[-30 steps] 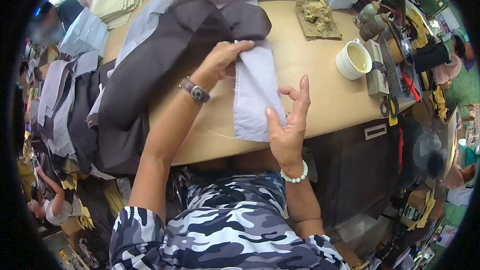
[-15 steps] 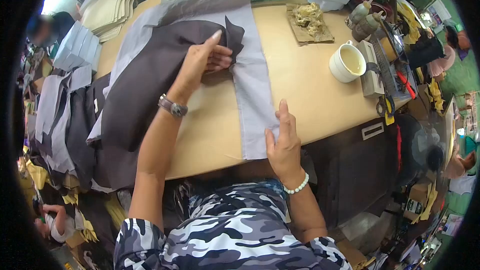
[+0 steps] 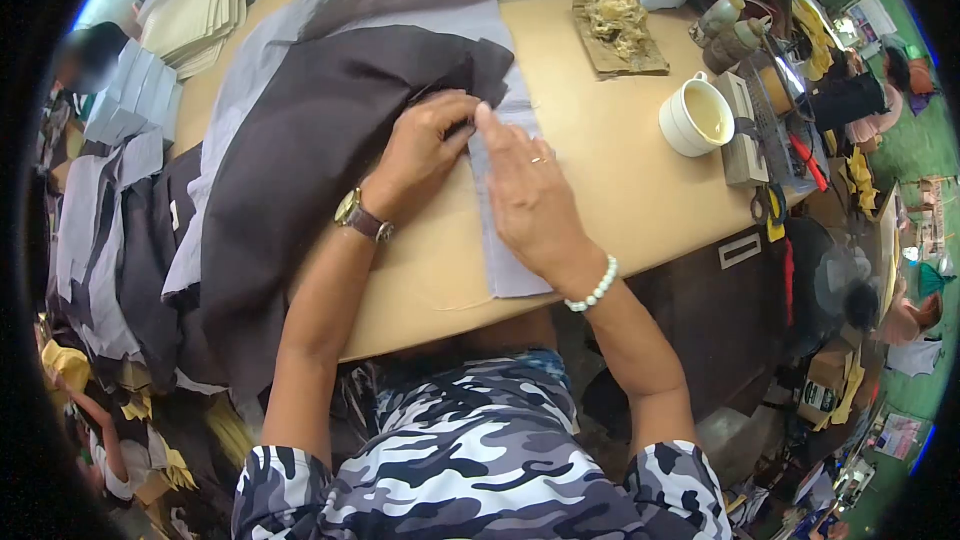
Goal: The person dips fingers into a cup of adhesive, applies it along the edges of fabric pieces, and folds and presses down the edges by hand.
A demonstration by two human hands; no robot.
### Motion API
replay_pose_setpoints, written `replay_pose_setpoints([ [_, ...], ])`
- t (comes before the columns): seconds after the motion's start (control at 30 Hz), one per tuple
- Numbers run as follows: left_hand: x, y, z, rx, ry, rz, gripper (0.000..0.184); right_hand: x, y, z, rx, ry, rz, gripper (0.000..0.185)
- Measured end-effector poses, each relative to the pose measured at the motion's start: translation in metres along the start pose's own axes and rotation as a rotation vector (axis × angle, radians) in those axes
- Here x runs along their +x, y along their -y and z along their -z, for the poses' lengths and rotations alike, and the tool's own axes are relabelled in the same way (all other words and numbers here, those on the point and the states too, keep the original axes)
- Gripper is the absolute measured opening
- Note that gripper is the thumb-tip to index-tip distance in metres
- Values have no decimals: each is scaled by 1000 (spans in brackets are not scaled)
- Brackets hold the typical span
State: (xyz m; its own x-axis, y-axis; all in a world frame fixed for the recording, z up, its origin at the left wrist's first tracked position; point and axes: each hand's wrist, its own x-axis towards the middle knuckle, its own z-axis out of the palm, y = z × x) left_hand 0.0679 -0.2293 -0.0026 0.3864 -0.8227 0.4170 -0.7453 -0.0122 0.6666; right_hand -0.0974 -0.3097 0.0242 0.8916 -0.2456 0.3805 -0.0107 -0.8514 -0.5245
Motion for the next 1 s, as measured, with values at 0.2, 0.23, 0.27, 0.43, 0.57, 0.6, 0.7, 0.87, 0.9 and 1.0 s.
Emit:
replay_pose_setpoints([
  [0.2, 8, -8, 4, 213, -66, -19, 17, -42, 7, -24, -86, 134, -109, 65],
  [0.23, 15, -7, -1, 359, -115, -62, 24, -48, 10, -26, -84, 129, -116, 66],
  [0.27, 24, -7, -7, 434, -143, -121, 26, -50, 11, -27, -85, 120, -120, 66],
  [0.43, 57, 27, -43, 516, -85, -108, 21, -49, 9, -28, -78, 87, -114, 67],
  [0.57, 75, 46, -48, 500, -77, -81, 11, -39, -5, -28, -101, 66, -79, 68],
  [0.6, 80, 49, -48, 531, -83, -74, 11, -40, -5, -28, -111, 68, -80, 68],
  [0.7, 80, 44, -48, 497, -171, -126, 13, -52, -2, -20, -51, 83, -92, 67],
  [0.87, 59, 1, -17, 403, -357, -362, 21, -67, -31, 45, -70, -147, -159, 59],
  [0.9, 51, -5, -9, 383, -325, -352, 19, -60, -43, 70, -304, -265, -163, 50],
  [1.0, 30, 3, 11, 367, -172, -255, 13, -55, -101, 135, -685, -316, -312, 44],
])
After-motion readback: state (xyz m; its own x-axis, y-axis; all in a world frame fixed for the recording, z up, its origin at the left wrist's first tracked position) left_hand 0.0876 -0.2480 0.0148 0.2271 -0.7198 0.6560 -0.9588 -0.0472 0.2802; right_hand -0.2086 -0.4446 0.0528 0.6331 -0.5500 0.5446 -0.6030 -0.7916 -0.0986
